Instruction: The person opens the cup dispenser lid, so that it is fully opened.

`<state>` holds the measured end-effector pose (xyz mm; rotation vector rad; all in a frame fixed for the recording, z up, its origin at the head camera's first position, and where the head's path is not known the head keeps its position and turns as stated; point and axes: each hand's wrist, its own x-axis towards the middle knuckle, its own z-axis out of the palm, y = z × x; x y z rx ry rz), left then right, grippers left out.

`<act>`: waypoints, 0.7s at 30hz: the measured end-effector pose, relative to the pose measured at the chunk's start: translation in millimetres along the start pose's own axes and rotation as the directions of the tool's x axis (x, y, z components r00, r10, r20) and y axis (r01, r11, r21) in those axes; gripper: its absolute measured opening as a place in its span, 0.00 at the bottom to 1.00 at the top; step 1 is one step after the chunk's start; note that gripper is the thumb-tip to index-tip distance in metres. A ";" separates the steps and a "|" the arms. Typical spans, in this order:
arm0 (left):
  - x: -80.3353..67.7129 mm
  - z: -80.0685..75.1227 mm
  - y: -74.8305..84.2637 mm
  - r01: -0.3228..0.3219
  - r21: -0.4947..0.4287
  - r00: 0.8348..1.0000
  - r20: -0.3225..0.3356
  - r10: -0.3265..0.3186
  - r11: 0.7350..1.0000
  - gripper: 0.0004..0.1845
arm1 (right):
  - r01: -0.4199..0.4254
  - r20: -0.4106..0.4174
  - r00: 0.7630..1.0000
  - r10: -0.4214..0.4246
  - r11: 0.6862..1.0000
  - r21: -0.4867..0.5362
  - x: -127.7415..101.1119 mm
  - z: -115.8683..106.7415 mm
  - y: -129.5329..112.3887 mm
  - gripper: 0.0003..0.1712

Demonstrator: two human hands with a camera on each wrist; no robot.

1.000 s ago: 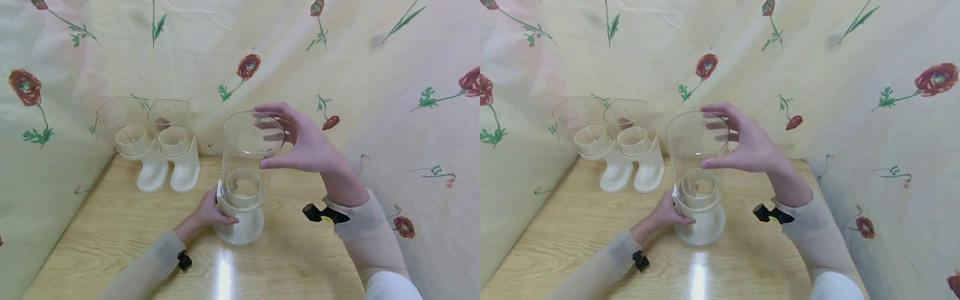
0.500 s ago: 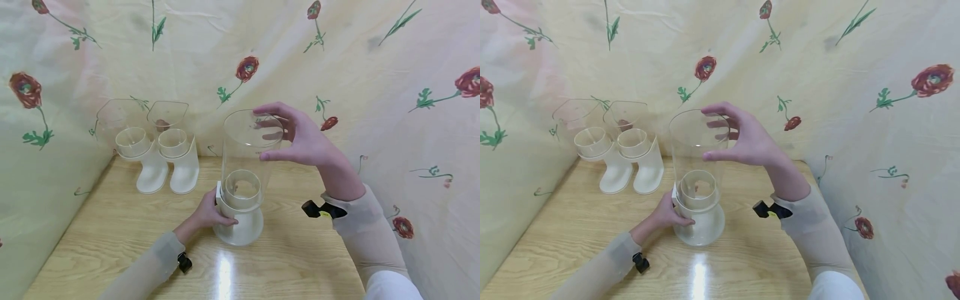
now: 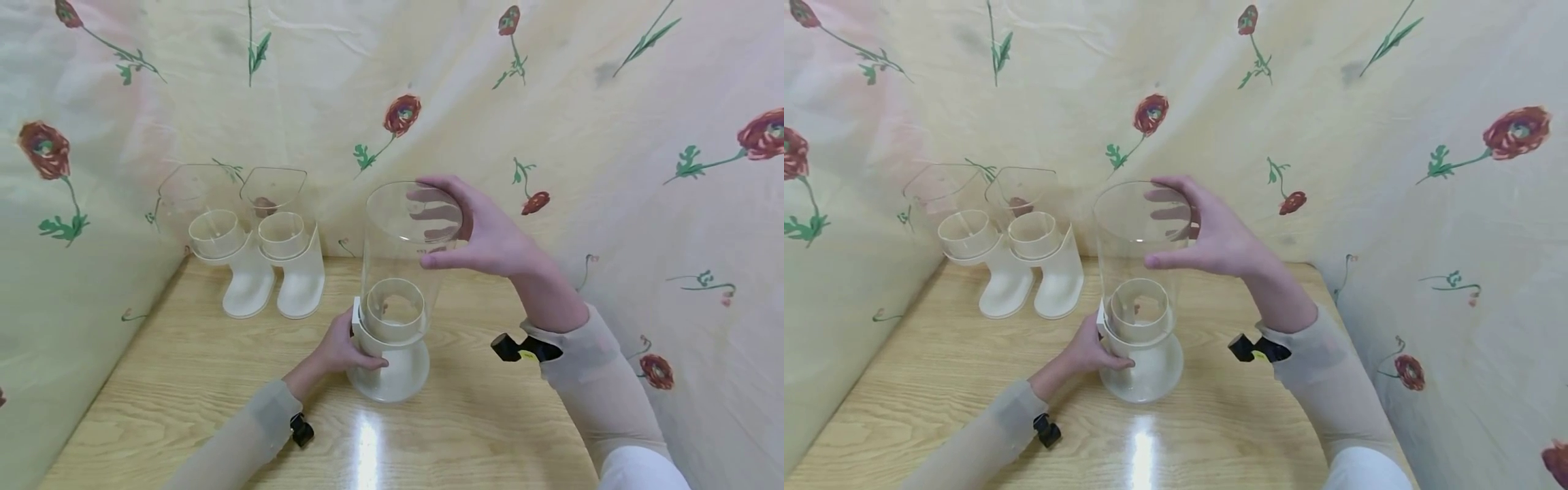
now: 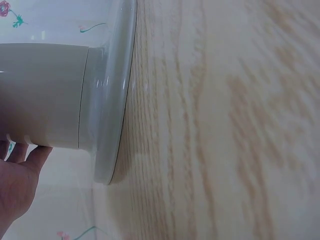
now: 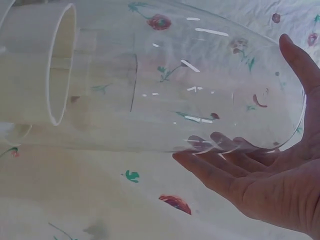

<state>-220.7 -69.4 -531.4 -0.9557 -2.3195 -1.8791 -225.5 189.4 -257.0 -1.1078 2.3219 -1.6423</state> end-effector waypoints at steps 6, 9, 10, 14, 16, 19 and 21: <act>-0.2 0.0 -1.9 0.013 -0.006 1.000 0.006 -0.013 1.000 0.51 | 0.020 -0.008 1.000 -0.020 1.000 -0.011 -3.5 1.0 -3.2 0.59; -0.4 1.1 -2.5 0.014 -0.008 1.000 0.006 -0.014 1.000 0.52 | 0.054 -0.015 0.998 -0.053 0.999 0.002 -7.1 3.2 -2.0 0.60; -0.3 1.4 -2.7 0.013 -0.008 1.000 0.007 -0.013 1.000 0.52 | 0.068 -0.019 0.998 -0.068 0.998 0.012 -8.8 3.7 -0.8 0.60; 0.2 2.5 -3.2 0.000 -0.011 1.000 0.009 0.000 1.000 0.53 | 0.117 -0.061 0.992 -0.112 0.990 0.073 -16.8 4.4 4.3 0.62; 0.4 2.6 -2.5 -0.002 -0.016 1.000 0.007 0.003 1.000 0.53 | 0.133 -0.084 0.989 -0.125 0.986 0.101 -19.3 2.6 5.5 0.62; 0.2 1.6 -1.0 0.002 -0.024 1.000 0.000 -0.002 1.000 0.53 | 0.147 -0.100 0.986 -0.135 0.982 0.116 -19.2 -0.3 5.0 0.62; 0.1 1.1 -0.7 0.004 -0.022 1.000 -0.003 -0.004 1.000 0.54 | 0.147 -0.099 0.986 -0.136 0.983 0.114 -17.5 -1.2 3.6 0.62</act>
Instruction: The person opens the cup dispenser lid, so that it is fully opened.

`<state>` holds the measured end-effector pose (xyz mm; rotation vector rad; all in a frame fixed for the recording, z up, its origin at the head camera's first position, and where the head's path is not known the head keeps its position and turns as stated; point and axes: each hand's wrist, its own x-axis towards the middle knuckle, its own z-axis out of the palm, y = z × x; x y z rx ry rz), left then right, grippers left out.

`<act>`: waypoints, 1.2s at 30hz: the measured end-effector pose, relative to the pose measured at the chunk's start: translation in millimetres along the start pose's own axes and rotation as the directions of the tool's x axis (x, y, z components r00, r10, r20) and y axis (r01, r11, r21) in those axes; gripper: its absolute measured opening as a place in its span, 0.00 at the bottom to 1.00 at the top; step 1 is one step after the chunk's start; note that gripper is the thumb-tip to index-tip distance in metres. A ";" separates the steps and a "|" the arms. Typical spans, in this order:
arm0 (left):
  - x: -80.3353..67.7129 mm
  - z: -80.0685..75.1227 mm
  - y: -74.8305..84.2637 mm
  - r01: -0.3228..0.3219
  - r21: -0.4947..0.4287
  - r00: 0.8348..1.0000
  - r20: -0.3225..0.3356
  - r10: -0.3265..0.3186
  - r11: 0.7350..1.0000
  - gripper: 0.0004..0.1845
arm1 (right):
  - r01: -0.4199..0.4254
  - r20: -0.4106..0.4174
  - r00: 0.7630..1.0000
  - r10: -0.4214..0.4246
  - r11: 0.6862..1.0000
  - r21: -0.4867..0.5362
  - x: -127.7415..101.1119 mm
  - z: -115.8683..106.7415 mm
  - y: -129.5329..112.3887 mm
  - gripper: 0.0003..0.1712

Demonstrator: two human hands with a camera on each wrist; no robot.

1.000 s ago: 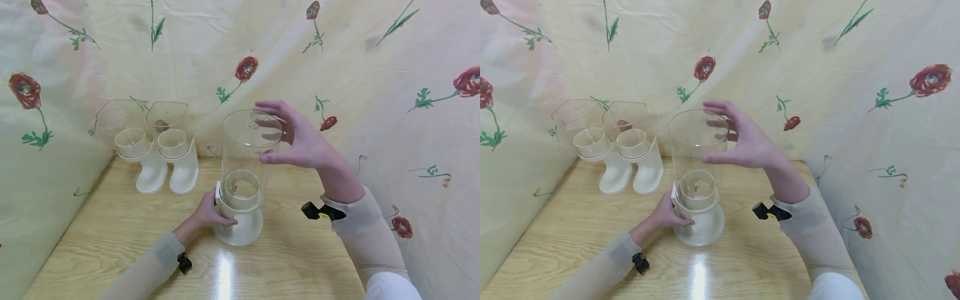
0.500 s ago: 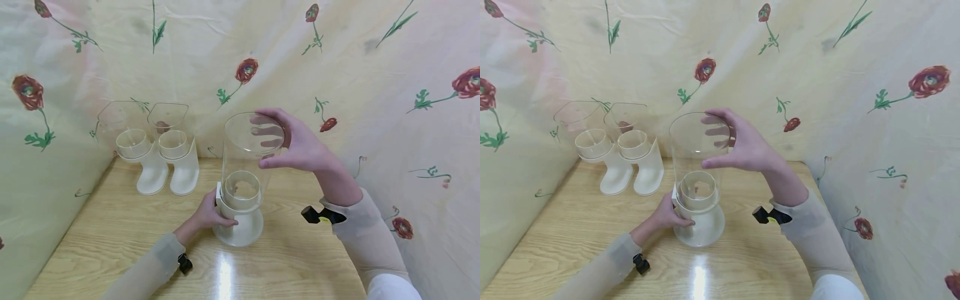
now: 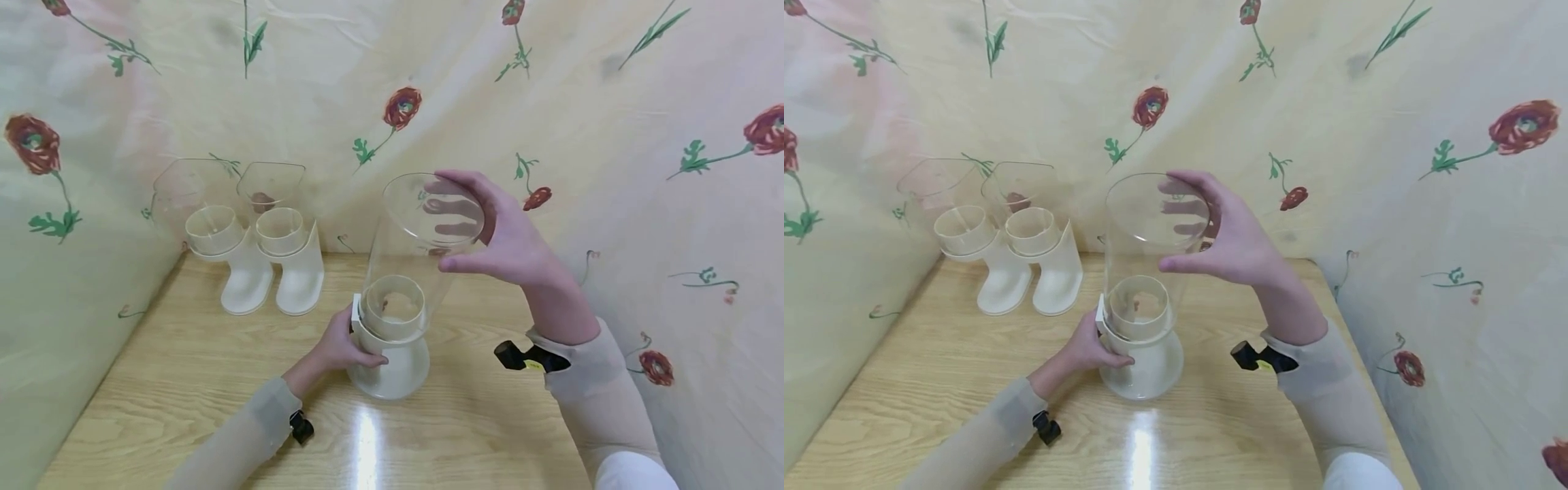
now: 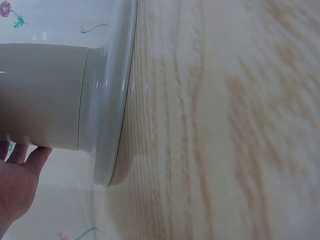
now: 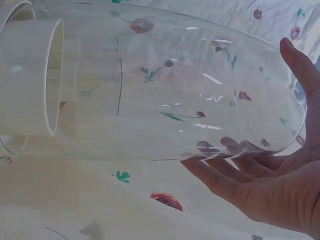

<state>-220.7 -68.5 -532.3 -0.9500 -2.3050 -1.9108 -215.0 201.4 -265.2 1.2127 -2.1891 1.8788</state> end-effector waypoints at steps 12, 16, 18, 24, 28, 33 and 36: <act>0.8 0.6 -5.1 -0.070 0.016 0.998 0.005 0.070 0.997 0.54 | 0.045 -0.048 0.998 -0.044 0.999 0.018 8.9 -9.8 -13.4 0.59; 1.0 -2.6 -4.2 -0.043 0.003 0.999 0.034 0.043 0.999 0.54 | 0.058 -0.083 0.995 -0.055 0.997 0.042 7.1 -17.7 -20.7 0.56; 2.3 -6.2 -4.5 -0.029 -0.037 0.997 0.070 0.032 0.999 0.54 | 0.053 -0.104 0.994 -0.047 0.997 0.058 6.0 -21.2 -24.7 0.55; -0.7 -13.6 -9.0 -0.047 -0.081 0.989 0.138 0.058 0.996 0.61 | 0.042 -0.156 0.987 -0.024 0.993 0.112 3.6 -27.9 -31.6 0.52; -15.1 -8.3 -8.9 0.008 0.023 0.997 0.070 -0.010 1.000 0.63 | 0.041 -0.166 0.986 -0.022 0.993 0.115 3.0 -29.6 -32.0 0.51; -22.5 -5.5 -10.3 0.115 0.062 0.993 0.002 -0.115 0.991 0.51 | 0.052 -0.178 0.984 -0.033 0.994 0.101 2.1 -33.3 -29.6 0.51; -15.6 -12.8 -11.7 0.138 0.071 0.986 0.081 -0.144 0.988 0.48 | 0.046 -0.196 0.980 -0.026 0.994 0.098 0.6 -36.1 -28.7 0.51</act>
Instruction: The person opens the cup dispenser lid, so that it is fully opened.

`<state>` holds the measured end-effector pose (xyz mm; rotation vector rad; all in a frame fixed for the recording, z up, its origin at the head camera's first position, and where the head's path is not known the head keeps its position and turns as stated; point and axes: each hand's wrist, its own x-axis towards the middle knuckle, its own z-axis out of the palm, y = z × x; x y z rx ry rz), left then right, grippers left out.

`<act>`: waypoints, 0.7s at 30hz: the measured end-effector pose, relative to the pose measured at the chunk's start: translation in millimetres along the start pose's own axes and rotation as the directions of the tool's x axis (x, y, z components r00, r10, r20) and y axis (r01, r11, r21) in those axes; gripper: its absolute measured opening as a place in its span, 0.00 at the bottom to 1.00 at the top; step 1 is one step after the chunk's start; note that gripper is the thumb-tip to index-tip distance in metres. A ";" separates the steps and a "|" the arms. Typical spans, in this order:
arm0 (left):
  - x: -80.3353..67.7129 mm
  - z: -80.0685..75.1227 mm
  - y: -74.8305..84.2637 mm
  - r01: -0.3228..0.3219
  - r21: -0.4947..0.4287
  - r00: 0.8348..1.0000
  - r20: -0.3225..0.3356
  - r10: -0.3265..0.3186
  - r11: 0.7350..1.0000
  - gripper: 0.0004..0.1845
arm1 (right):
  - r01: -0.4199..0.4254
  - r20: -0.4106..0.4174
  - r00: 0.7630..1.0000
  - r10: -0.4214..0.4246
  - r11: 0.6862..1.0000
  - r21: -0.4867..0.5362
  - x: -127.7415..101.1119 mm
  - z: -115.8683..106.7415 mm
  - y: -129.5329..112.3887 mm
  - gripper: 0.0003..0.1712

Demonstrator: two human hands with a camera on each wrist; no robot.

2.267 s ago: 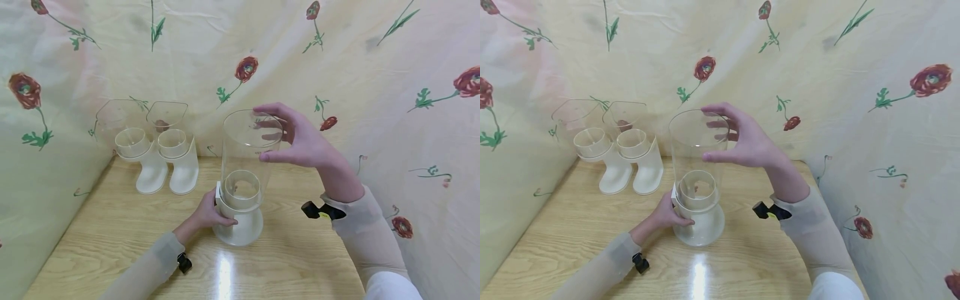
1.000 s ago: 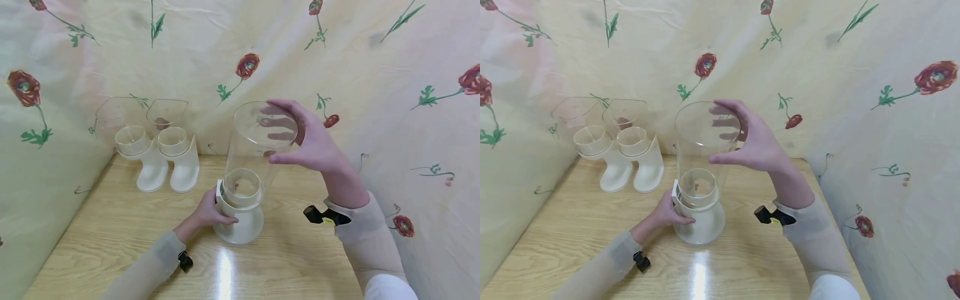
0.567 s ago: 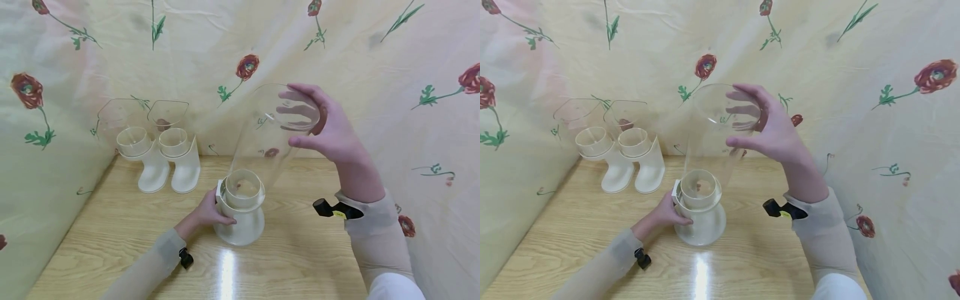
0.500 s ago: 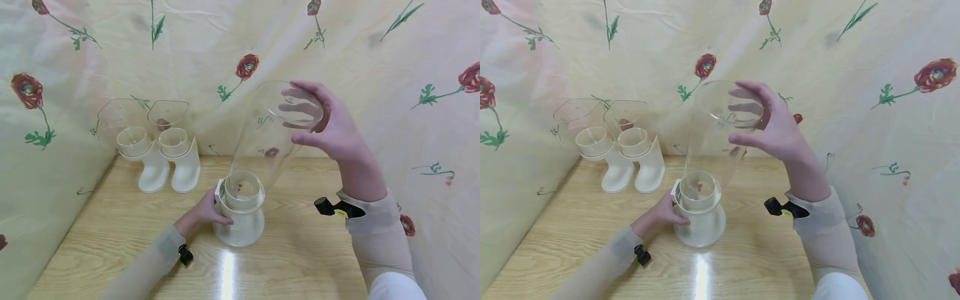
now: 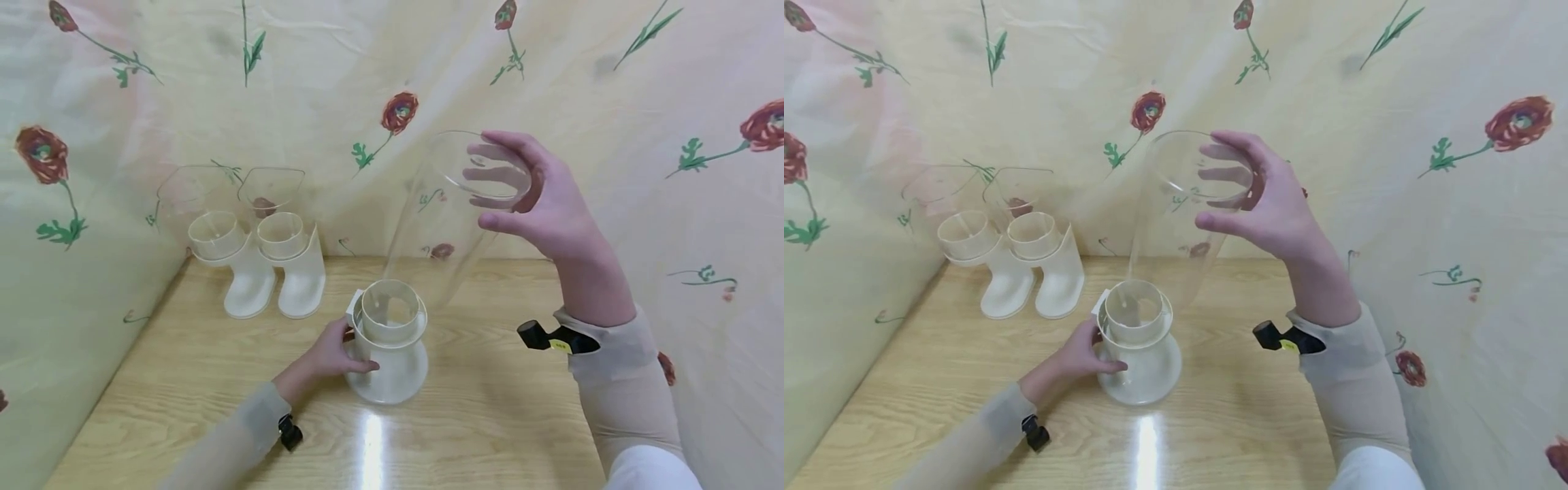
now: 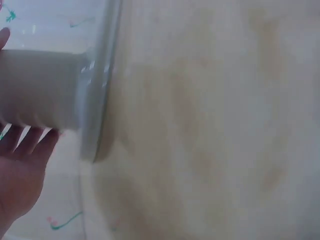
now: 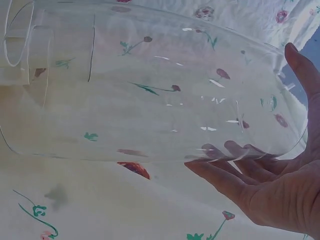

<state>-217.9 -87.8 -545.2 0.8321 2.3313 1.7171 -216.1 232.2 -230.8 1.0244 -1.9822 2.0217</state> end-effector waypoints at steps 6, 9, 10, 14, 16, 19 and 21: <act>12.1 -25.9 11.6 0.040 0.059 0.985 0.167 -0.050 0.997 0.48 | -0.005 -0.015 1.000 0.005 1.000 -0.015 -2.4 -4.8 0.1 0.51; 8.7 -28.4 25.6 0.049 0.109 0.999 0.001 -0.049 0.993 0.47 | -0.007 -0.017 1.000 0.007 1.000 -0.020 -4.8 -7.0 0.0 0.51; 6.2 -26.6 30.3 0.063 0.113 0.995 -0.079 -0.055 0.992 0.45 | -0.007 -0.018 1.000 0.007 1.000 -0.023 -5.8 -7.8 -0.2 0.51; -3.2 -14.9 44.9 0.130 0.035 0.934 -0.340 -0.110 0.991 0.34 | -0.006 -0.030 1.000 0.005 0.999 -0.033 -8.6 -10.7 -2.1 0.51; -4.4 -10.3 47.1 0.135 -0.006 0.906 -0.405 -0.126 0.991 0.28 | -0.006 -0.038 0.999 0.005 0.999 -0.038 -8.5 -12.1 -3.4 0.50; -2.2 -8.2 45.9 0.128 0.014 0.871 -0.479 -0.106 0.992 0.22 | -0.020 -0.041 0.999 0.019 0.999 -0.035 -7.6 -13.2 -4.1 0.50; 0.1 -9.4 43.3 0.116 0.059 0.851 -0.520 -0.068 0.992 0.18 | -0.031 -0.037 0.999 0.030 0.999 -0.039 -7.4 -13.7 -3.8 0.49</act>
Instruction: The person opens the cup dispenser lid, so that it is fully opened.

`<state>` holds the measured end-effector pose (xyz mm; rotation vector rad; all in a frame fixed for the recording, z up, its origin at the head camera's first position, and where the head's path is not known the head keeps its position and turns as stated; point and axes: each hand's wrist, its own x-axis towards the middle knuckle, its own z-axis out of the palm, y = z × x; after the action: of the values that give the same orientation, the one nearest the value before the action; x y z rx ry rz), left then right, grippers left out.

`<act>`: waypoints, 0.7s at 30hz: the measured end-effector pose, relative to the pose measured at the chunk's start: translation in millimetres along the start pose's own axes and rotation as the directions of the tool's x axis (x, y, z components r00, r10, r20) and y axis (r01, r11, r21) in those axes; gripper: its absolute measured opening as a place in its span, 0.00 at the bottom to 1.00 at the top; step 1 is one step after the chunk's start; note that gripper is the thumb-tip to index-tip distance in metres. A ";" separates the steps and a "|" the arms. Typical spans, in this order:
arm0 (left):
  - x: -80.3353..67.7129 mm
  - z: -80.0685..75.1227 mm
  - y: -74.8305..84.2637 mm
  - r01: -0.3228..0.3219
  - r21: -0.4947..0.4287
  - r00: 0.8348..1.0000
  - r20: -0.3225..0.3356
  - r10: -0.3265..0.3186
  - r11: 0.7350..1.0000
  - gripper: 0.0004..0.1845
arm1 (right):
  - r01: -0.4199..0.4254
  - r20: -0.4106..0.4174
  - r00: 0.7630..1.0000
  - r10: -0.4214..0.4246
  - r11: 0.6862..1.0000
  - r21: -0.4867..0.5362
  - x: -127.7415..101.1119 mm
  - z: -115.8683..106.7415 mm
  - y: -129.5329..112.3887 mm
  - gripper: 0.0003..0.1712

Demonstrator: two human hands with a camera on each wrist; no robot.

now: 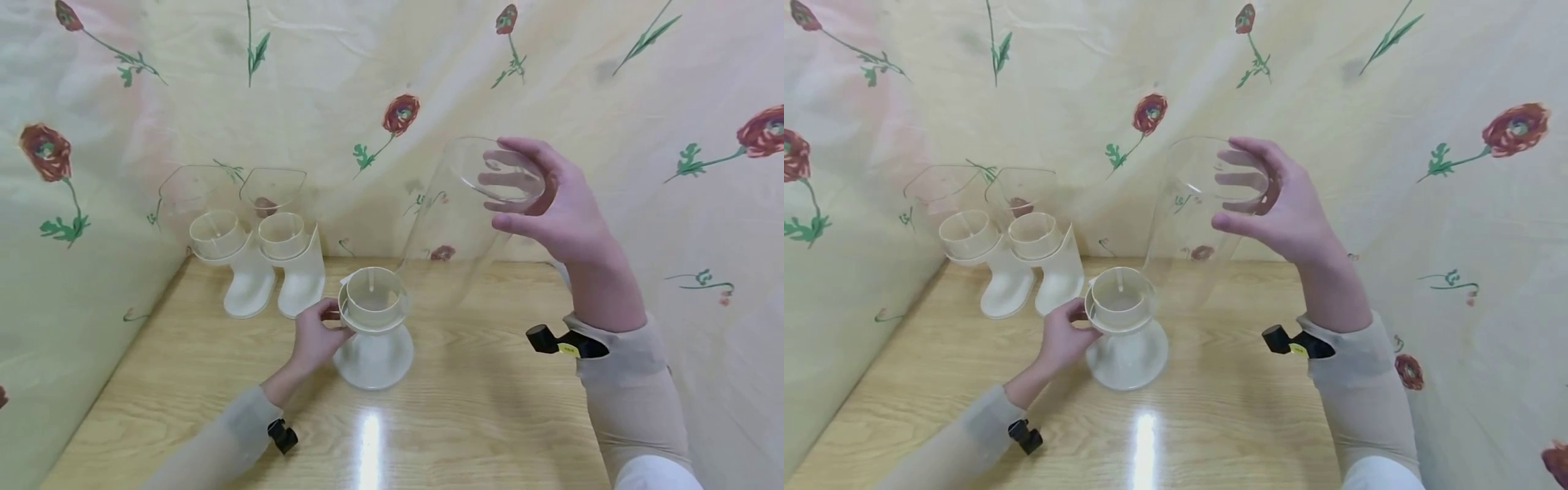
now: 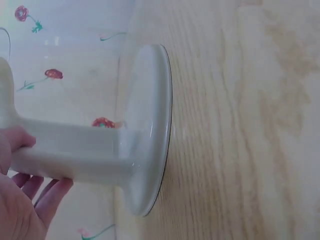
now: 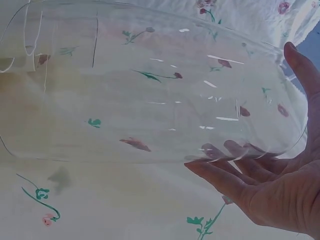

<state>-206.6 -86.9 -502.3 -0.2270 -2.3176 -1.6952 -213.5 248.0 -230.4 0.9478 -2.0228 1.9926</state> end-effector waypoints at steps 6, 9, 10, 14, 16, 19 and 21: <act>11.3 0.6 -9.5 -0.091 0.071 0.991 -0.088 0.097 0.993 0.12 | 0.003 -0.010 1.000 -0.003 1.000 -0.002 -0.2 -2.7 3.8 0.49; 18.6 2.0 -10.8 -0.113 0.075 0.988 -0.095 0.120 0.991 0.12 | 0.005 -0.023 1.000 -0.005 1.000 -0.002 1.3 -5.3 5.7 0.48; 21.2 2.4 -10.8 -0.115 0.081 0.988 -0.095 0.122 0.990 0.12 | 0.004 -0.025 1.000 -0.004 1.000 -0.002 1.9 -6.2 6.4 0.47; 34.9 3.7 -11.7 -0.109 0.111 0.986 -0.115 0.122 0.988 0.14 | -0.004 -0.036 0.999 0.004 1.000 0.008 3.6 -9.3 10.1 0.45; 42.9 3.9 -12.6 -0.107 0.118 0.982 -0.140 0.124 0.987 0.16 | -0.010 -0.048 0.999 0.011 1.000 0.009 4.0 -10.6 12.9 0.45; 55.1 4.4 -13.1 -0.123 0.126 0.974 -0.175 0.144 0.984 0.14 | -0.028 -0.087 0.996 0.026 0.999 -0.022 4.2 -12.3 18.6 0.45; 63.1 5.5 -13.8 -0.134 0.131 0.970 -0.186 0.157 0.982 0.11 | -0.050 -0.122 0.992 0.042 0.997 -0.066 4.1 -13.1 23.3 0.46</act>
<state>-271.2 -87.6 -497.6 -0.1928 -2.1893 -1.4374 -233.1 257.1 -246.6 0.7543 -2.0501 1.9385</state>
